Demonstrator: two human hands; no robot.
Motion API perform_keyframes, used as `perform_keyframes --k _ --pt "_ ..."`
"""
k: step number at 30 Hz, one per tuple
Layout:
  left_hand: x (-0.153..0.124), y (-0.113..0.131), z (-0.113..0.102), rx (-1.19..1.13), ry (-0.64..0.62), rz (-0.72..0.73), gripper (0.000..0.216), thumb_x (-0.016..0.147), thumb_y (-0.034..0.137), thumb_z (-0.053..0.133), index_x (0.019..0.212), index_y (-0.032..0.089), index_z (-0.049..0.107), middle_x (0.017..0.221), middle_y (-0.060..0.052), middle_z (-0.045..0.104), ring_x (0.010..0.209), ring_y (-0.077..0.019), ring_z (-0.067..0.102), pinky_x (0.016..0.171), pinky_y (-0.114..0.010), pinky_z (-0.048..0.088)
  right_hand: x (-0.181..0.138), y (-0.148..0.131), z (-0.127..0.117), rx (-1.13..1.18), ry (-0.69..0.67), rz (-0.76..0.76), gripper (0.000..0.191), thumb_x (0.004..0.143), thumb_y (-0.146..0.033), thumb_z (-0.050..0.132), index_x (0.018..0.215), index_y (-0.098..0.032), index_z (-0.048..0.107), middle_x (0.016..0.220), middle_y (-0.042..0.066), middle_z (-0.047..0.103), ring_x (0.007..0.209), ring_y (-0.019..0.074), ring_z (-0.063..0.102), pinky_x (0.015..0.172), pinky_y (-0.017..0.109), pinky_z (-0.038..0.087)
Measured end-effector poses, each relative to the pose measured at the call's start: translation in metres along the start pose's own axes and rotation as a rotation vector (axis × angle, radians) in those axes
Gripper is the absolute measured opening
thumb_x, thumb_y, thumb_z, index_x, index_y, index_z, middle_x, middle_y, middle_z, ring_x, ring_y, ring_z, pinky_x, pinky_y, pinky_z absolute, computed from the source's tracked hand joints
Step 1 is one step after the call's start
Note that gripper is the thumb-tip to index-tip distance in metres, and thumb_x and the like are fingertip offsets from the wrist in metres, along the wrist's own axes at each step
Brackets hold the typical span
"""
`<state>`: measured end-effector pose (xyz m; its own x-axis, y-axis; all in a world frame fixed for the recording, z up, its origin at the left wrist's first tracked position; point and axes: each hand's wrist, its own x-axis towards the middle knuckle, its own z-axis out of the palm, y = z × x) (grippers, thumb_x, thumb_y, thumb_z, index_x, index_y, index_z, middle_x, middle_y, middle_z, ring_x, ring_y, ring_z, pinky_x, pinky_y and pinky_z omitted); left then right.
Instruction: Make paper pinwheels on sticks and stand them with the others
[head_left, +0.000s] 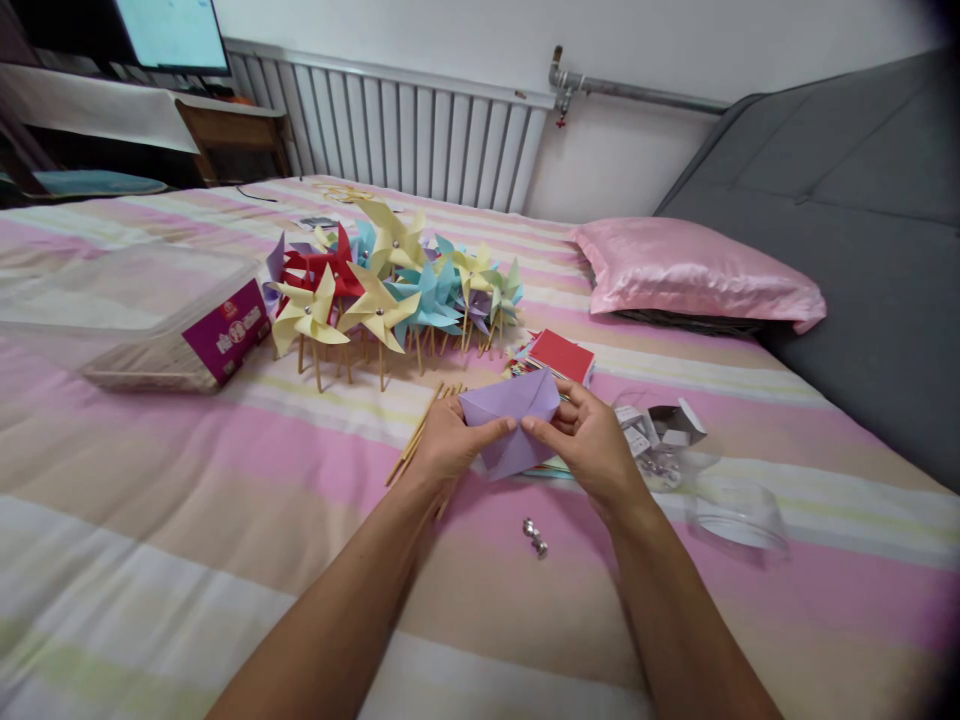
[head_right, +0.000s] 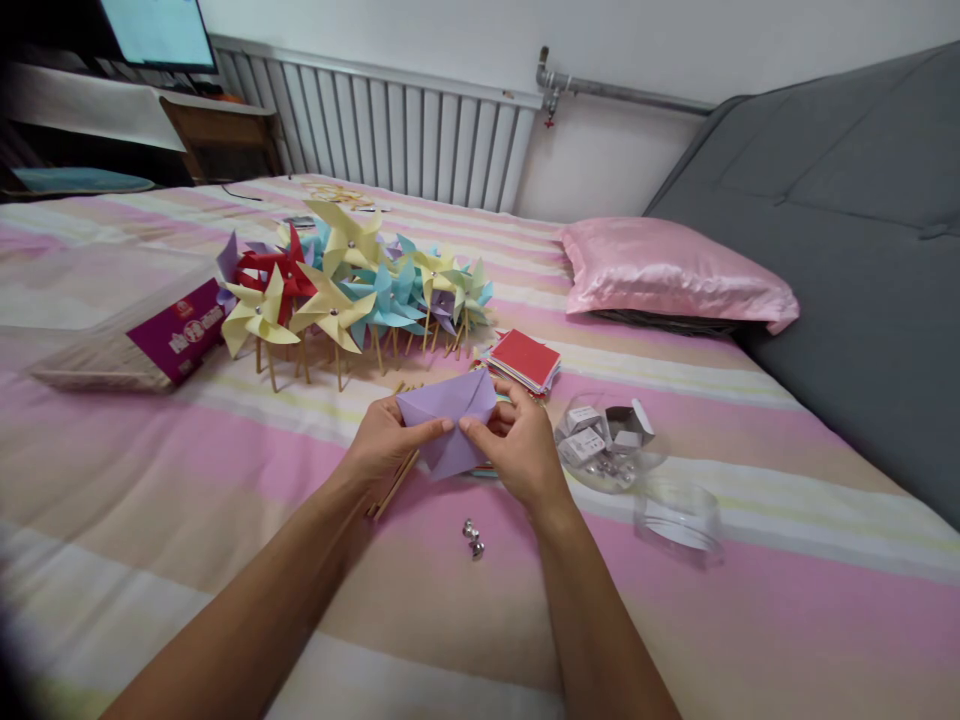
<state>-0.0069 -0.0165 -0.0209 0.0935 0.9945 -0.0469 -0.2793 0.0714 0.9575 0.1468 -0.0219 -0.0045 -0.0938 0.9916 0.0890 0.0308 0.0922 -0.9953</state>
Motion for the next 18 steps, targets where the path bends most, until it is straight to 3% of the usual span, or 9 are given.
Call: perform_keyframes --k 8,18 --pt "-0.0029 0.0035 -0.0028 -0.133 -0.153 -0.045 0.025 0.067 0.032 0.071 0.080 0.011 0.071 0.072 -0.007 0.068 0.061 -0.0140 0.060 0.059 -0.024 0.047 -0.0007 -0.0055 -0.0069 -0.018 0.019 0.048 0.053 0.065 -0.028 0.071 0.113 -0.017 0.052 0.088 0.007 0.072 0.075 0.0207 0.068 0.065 0.031 0.054" --pt "-0.0021 -0.0021 -0.0054 -0.046 -0.145 -0.082 0.034 0.059 0.031 0.078 0.085 0.009 0.071 0.077 -0.010 0.069 0.064 -0.0173 0.061 0.061 -0.028 0.047 -0.0017 -0.0074 -0.0086 -0.082 -0.036 0.054 0.051 0.064 -0.027 0.070 0.111 -0.017 0.052 0.079 0.005 0.072 0.072 0.0215 0.068 0.062 0.031 0.054"
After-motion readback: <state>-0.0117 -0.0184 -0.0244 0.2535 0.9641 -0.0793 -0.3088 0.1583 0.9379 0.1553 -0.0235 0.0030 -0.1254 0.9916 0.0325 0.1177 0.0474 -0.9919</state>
